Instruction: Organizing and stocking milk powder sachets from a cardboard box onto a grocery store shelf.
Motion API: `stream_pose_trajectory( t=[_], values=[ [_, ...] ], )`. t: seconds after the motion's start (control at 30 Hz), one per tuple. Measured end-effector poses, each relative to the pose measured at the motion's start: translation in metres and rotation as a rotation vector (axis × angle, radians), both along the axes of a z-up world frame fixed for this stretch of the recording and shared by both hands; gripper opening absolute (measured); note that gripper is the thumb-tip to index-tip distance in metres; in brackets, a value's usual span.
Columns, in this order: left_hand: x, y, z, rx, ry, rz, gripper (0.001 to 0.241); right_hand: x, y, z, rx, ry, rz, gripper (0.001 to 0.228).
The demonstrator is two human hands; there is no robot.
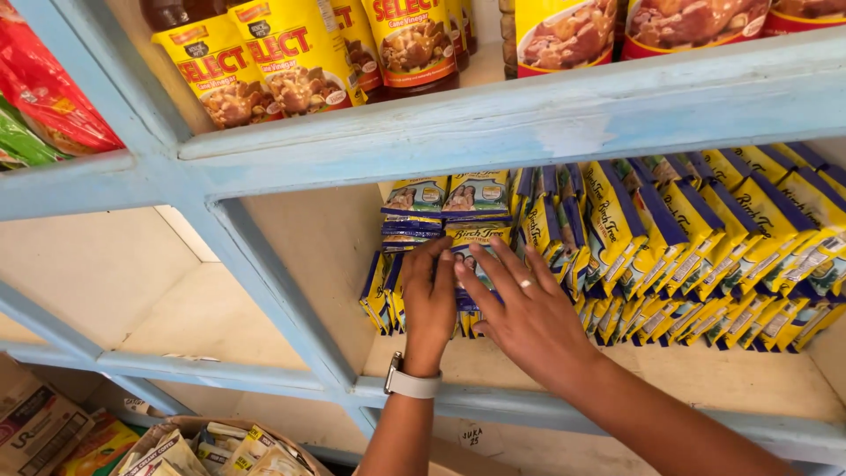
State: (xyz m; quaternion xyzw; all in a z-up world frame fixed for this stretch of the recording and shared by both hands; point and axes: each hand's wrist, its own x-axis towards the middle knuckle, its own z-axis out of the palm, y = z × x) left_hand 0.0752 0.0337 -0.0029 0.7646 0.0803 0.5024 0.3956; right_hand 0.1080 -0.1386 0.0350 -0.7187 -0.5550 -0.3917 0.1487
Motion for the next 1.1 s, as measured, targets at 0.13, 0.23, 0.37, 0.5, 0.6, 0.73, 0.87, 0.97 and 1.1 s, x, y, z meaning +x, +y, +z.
stream_pose_trajectory(
  t=[0.13, 0.23, 0.37, 0.5, 0.6, 0.73, 0.87, 0.97, 1.1],
  values=[
    [0.011, -0.004, -0.001, -0.261, -0.110, -0.119, 0.040, 0.015, 0.021, 0.014, -0.190, 0.115, -0.059, 0.103],
    [0.018, -0.003, 0.000, -0.457, -0.155, -0.225, 0.051, 0.022, 0.032, 0.029, -0.303, 0.134, -0.110, 0.112],
    [0.025, 0.004, -0.001, -0.492, -0.079, -0.250, 0.061, 0.030, 0.040, 0.027, -0.293, 0.171, -0.099, 0.105],
    [0.022, 0.005, 0.001, -0.489, -0.036, -0.236, 0.063, 0.032, 0.041, 0.019, -0.212, 0.148, -0.069, 0.094],
    [0.022, 0.005, -0.001, -0.506, -0.057, -0.282, 0.062, 0.027, 0.038, 0.023, -0.203, 0.116, -0.070, 0.100],
    [0.018, 0.004, 0.002, -0.534, -0.090, -0.332, 0.061, 0.020, 0.031, 0.027, -0.231, 0.115, -0.076, 0.104],
    [0.007, 0.003, 0.011, -0.491, -0.012, -0.308, 0.059, 0.012, 0.019, 0.033, -0.295, 0.154, -0.088, 0.106],
    [0.004, 0.006, 0.010, -0.445, 0.055, -0.268, 0.058, 0.010, 0.012, 0.030, -0.323, 0.157, -0.116, 0.106],
    [-0.004, 0.010, 0.007, -0.426, 0.042, -0.265, 0.058, 0.012, 0.010, 0.018, -0.299, 0.102, -0.124, 0.100]
  ],
)
